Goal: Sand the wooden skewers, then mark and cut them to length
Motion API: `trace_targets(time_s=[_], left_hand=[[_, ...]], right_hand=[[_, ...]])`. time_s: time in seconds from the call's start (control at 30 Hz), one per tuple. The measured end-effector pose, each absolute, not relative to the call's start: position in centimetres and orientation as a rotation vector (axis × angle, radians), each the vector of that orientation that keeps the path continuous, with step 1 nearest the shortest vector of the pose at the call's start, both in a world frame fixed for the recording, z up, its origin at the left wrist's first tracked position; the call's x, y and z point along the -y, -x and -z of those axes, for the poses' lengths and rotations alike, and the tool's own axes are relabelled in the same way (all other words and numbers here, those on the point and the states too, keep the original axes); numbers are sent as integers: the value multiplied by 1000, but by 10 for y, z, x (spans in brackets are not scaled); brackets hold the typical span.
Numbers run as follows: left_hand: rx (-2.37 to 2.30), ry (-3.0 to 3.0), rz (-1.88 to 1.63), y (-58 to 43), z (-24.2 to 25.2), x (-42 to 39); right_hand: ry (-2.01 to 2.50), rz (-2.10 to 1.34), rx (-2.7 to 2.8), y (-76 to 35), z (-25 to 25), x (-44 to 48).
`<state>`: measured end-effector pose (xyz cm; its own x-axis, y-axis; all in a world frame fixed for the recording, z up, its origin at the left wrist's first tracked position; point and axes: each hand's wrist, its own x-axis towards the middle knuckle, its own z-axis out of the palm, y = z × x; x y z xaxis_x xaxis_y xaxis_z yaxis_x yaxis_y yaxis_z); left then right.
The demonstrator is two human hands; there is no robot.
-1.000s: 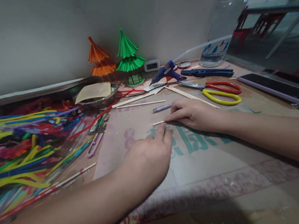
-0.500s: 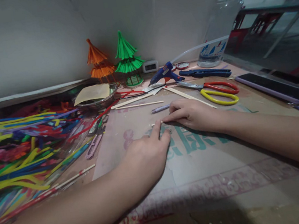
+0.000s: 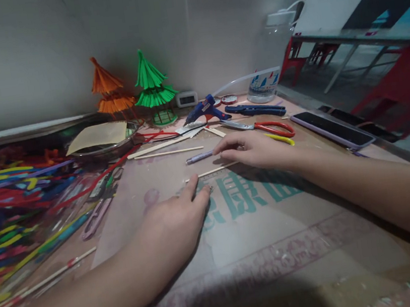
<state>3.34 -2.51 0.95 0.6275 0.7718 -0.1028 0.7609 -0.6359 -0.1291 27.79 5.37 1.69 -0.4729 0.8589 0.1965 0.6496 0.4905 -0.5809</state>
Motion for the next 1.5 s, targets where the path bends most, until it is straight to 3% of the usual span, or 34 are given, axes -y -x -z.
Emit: trace_targets(time_s=[0.5, 0.7, 0.93, 1.07, 1.17, 1.4, 1.5], left_hand=[[1250, 2723, -233, -31, -5, 26], [1251, 2729, -262, -33, -8, 26], [1267, 2730, -247, -32, -7, 26], [1245, 2738, -224, -32, -6, 24], [1269, 2744, -253, -33, -7, 25], [1272, 2729, -242, -31, -6, 25], [1294, 2753, -241, -29, -4, 23]], right_hand=[[1034, -612, 2594, -293, -18, -66], [1199, -626, 2472, -293, -21, -63], [1240, 270, 2598, -285, -6, -81], [1128, 436, 2702, -283, -4, -83], [1166, 300, 2520, -283, -6, -74], [1067, -711, 1879, -278, -11, -50], [1063, -907, 1823, -275, -11, -47]])
